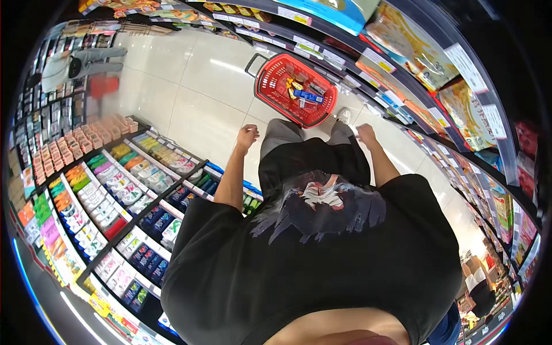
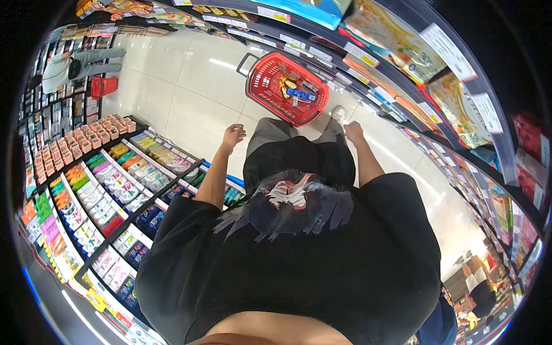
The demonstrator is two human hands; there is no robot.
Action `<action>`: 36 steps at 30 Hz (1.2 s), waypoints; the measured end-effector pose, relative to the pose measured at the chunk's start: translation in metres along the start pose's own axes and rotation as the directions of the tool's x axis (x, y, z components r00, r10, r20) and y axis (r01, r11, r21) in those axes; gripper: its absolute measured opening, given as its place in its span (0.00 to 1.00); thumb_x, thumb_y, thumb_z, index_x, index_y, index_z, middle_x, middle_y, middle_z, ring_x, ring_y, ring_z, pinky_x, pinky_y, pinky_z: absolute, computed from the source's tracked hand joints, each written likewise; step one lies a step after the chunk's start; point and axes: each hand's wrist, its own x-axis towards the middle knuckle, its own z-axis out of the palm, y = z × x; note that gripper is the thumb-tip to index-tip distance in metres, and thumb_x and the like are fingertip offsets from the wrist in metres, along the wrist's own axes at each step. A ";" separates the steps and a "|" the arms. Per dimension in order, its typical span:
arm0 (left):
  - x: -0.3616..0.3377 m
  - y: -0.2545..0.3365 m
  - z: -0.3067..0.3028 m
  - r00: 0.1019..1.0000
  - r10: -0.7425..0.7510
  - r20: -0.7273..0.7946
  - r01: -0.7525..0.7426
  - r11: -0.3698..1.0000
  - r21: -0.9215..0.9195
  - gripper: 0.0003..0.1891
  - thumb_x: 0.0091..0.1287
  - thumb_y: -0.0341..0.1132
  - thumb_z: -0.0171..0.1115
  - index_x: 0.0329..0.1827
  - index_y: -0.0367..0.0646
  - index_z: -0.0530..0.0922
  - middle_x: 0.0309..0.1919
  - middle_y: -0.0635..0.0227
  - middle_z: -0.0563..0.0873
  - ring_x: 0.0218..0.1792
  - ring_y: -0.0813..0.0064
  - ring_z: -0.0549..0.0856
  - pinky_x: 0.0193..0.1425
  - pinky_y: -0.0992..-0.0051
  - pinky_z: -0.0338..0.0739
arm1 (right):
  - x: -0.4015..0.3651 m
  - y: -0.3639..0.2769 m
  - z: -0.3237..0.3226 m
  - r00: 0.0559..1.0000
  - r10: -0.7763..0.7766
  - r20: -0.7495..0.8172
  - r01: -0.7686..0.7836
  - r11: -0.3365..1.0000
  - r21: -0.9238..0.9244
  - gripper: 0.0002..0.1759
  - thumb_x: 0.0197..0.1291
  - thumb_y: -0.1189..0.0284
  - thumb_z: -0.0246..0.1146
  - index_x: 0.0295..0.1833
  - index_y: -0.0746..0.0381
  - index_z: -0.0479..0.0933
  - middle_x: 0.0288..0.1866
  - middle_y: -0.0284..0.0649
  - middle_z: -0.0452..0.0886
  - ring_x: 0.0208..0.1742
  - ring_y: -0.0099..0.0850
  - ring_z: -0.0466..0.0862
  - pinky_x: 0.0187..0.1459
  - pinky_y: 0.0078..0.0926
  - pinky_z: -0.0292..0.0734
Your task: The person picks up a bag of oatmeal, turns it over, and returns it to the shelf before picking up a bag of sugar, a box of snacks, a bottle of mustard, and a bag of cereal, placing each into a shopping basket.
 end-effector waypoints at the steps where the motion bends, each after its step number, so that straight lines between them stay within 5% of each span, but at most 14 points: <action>1: 0.010 0.004 -0.013 0.999 -0.022 -0.026 0.022 1.000 0.008 0.12 0.62 0.35 0.51 0.46 0.41 0.74 0.34 0.64 0.81 0.33 0.75 0.81 0.35 0.76 0.74 | 0.003 -0.027 0.010 1.000 0.000 -0.008 0.000 1.000 -0.003 0.14 0.54 0.67 0.56 0.41 0.66 0.71 0.31 0.41 0.77 0.26 0.30 0.79 0.25 0.27 0.73; 7: 0.127 0.033 -0.120 0.995 -0.100 0.004 0.099 0.995 0.008 0.11 0.61 0.35 0.52 0.43 0.40 0.74 0.32 0.64 0.81 0.31 0.75 0.81 0.32 0.75 0.74 | 0.038 -0.100 0.111 1.000 0.008 0.001 -0.008 0.987 0.161 0.17 0.55 0.65 0.56 0.45 0.66 0.71 0.34 0.40 0.77 0.27 0.29 0.79 0.28 0.25 0.75; 11: 0.242 0.048 -0.166 0.995 0.072 0.067 -0.082 0.982 0.169 0.11 0.56 0.35 0.56 0.40 0.39 0.76 0.23 0.64 0.81 0.23 0.74 0.81 0.30 0.73 0.75 | 0.071 -0.081 0.176 0.995 0.072 0.063 -0.087 0.953 0.290 0.13 0.56 0.66 0.57 0.42 0.63 0.70 0.34 0.40 0.76 0.25 0.29 0.79 0.22 0.23 0.73; 13: 0.268 0.077 -0.168 0.989 0.140 0.049 -0.148 0.930 0.337 0.14 0.55 0.36 0.57 0.43 0.38 0.75 0.26 0.61 0.83 0.27 0.71 0.82 0.35 0.73 0.76 | 0.054 -0.117 0.208 0.972 0.235 -0.012 -0.227 0.950 0.214 0.13 0.56 0.66 0.58 0.42 0.62 0.69 0.33 0.39 0.75 0.25 0.30 0.80 0.22 0.23 0.73; 15: 0.298 0.088 -0.166 0.982 0.162 0.095 -0.185 0.910 0.371 0.16 0.55 0.38 0.58 0.45 0.39 0.74 0.28 0.60 0.83 0.30 0.70 0.83 0.37 0.73 0.76 | 0.063 -0.089 0.234 0.995 0.096 0.014 -0.094 0.917 0.389 0.14 0.56 0.65 0.58 0.43 0.61 0.67 0.34 0.40 0.75 0.28 0.33 0.81 0.24 0.26 0.75; 19: 0.395 0.086 -0.145 0.967 0.212 0.142 -0.254 0.849 0.464 0.24 0.55 0.43 0.59 0.53 0.40 0.71 0.37 0.54 0.83 0.40 0.65 0.83 0.44 0.72 0.76 | 0.071 -0.090 0.260 0.913 0.374 -0.162 -0.313 0.898 0.308 0.20 0.54 0.64 0.61 0.48 0.63 0.66 0.39 0.44 0.75 0.37 0.34 0.80 0.29 0.31 0.78; 21: 0.456 0.083 -0.120 0.958 0.264 0.114 -0.282 0.781 0.557 0.28 0.55 0.48 0.59 0.56 0.41 0.69 0.43 0.51 0.80 0.43 0.61 0.81 0.48 0.70 0.74 | 0.125 0.019 0.283 0.858 0.357 -0.370 -0.369 0.929 0.040 0.32 0.48 0.63 0.64 0.55 0.67 0.62 0.43 0.46 0.74 0.40 0.38 0.78 0.30 0.32 0.78; 23: 0.470 0.088 -0.098 0.946 0.308 0.099 -0.314 0.805 0.503 0.30 0.56 0.51 0.57 0.57 0.41 0.68 0.46 0.49 0.78 0.46 0.57 0.79 0.50 0.68 0.73 | 0.152 0.047 0.289 0.764 0.438 -0.474 -0.433 0.892 0.125 0.37 0.45 0.58 0.65 0.58 0.66 0.62 0.43 0.47 0.74 0.42 0.39 0.76 0.30 0.34 0.76; 25: 0.497 0.069 -0.078 0.944 0.315 0.098 -0.317 0.779 0.541 0.29 0.57 0.52 0.55 0.55 0.40 0.70 0.42 0.48 0.80 0.44 0.56 0.80 0.49 0.67 0.73 | 0.184 0.076 0.283 0.806 0.422 -0.415 -0.380 0.906 0.185 0.39 0.43 0.54 0.64 0.59 0.63 0.61 0.44 0.46 0.74 0.45 0.39 0.73 0.33 0.41 0.73; 27: 0.489 0.070 -0.078 0.938 0.276 0.210 -0.346 0.783 0.517 0.26 0.57 0.51 0.55 0.52 0.40 0.72 0.37 0.49 0.81 0.43 0.55 0.81 0.47 0.67 0.74 | 0.183 0.020 0.271 0.831 0.505 -0.233 -0.400 0.834 0.380 0.41 0.41 0.52 0.64 0.58 0.65 0.62 0.45 0.46 0.73 0.44 0.37 0.72 0.36 0.44 0.71; 30: 0.491 0.060 -0.085 0.932 0.315 0.178 -0.361 0.780 0.511 0.23 0.56 0.47 0.56 0.50 0.41 0.72 0.31 0.52 0.82 0.38 0.56 0.81 0.45 0.67 0.74 | 0.182 -0.009 0.275 0.789 0.561 -0.253 -0.339 0.739 0.582 0.41 0.42 0.53 0.64 0.57 0.69 0.61 0.49 0.49 0.73 0.46 0.40 0.73 0.42 0.43 0.71; 32: 0.480 0.059 -0.090 0.938 0.303 0.169 -0.346 0.797 0.495 0.23 0.56 0.45 0.57 0.51 0.41 0.71 0.30 0.52 0.82 0.38 0.56 0.81 0.45 0.66 0.74 | 0.185 -0.003 0.284 0.735 0.244 -0.632 -0.171 0.970 0.174 0.40 0.43 0.55 0.64 0.55 0.73 0.62 0.51 0.53 0.73 0.49 0.45 0.73 0.51 0.38 0.68; 35: 0.464 0.046 -0.095 0.949 0.285 0.133 -0.309 0.765 0.565 0.23 0.55 0.42 0.58 0.52 0.39 0.70 0.36 0.50 0.81 0.43 0.56 0.80 0.47 0.66 0.73 | 0.179 -0.016 0.278 0.793 0.226 -0.565 -0.246 0.968 0.041 0.39 0.44 0.56 0.63 0.55 0.74 0.61 0.51 0.56 0.72 0.52 0.49 0.71 0.57 0.37 0.63; 36: 0.467 0.034 -0.093 0.921 0.379 0.095 -0.355 0.709 0.610 0.23 0.55 0.41 0.57 0.52 0.39 0.70 0.40 0.49 0.79 0.45 0.56 0.79 0.48 0.65 0.72 | 0.182 -0.026 0.279 0.787 0.148 -0.599 -0.351 0.906 -0.236 0.38 0.44 0.58 0.64 0.55 0.75 0.61 0.49 0.57 0.72 0.51 0.49 0.72 0.57 0.38 0.64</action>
